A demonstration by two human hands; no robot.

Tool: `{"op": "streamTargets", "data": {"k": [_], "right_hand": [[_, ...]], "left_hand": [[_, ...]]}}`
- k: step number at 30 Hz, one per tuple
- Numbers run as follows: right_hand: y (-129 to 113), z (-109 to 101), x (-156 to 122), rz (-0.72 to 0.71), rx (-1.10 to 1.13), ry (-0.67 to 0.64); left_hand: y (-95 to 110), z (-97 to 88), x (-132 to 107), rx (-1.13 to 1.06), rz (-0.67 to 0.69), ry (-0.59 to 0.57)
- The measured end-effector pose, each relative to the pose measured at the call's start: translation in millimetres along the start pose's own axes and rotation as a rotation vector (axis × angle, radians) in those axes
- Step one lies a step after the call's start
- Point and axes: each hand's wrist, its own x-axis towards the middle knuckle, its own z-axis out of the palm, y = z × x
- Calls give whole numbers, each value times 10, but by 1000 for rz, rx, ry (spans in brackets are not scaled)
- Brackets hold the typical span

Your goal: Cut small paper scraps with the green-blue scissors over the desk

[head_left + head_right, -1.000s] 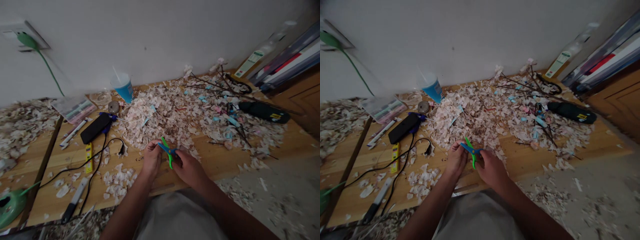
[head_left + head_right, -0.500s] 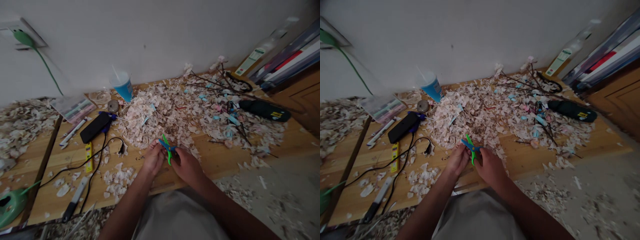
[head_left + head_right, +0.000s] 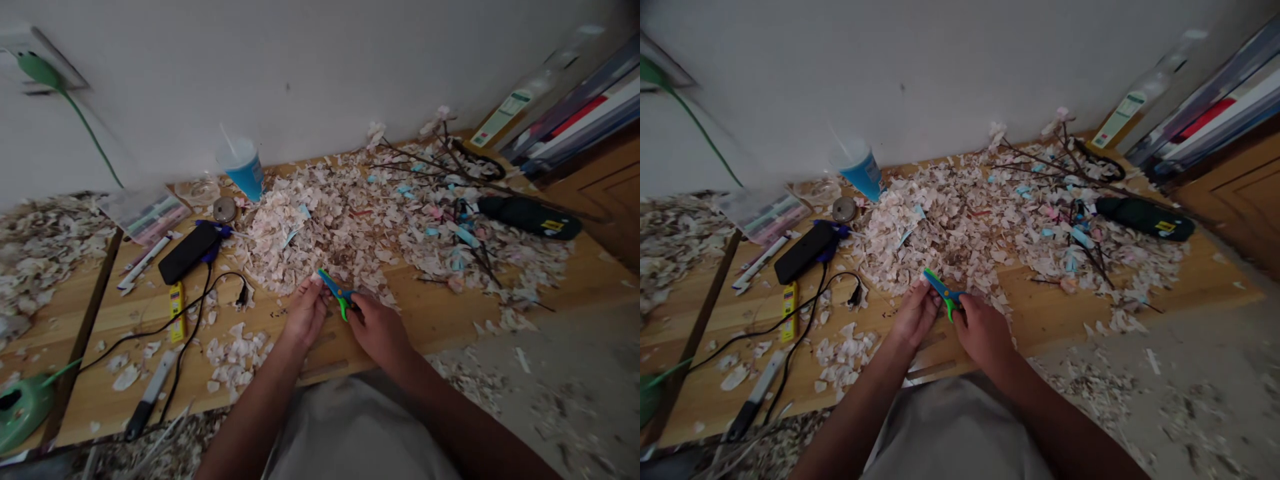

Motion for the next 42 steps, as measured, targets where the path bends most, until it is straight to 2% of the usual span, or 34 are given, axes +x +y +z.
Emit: {"op": "streamTargets", "data": {"k": [6, 15, 25, 37, 42], "right_hand": [[62, -76, 10, 44, 57, 19], [21, -64, -53, -66, 161, -16], [39, -44, -51, -60, 128, 15], [49, -33, -50, -27, 79, 15], [75, -9, -62, -64, 74, 39]], "left_hand": [[22, 24, -8, 11, 112, 1], [-37, -26, 9, 172, 252, -9], [-116, -137, 46, 296, 243, -46], [-87, -98, 24, 279, 227, -57], [-105, -120, 29, 320, 238, -62]]}}
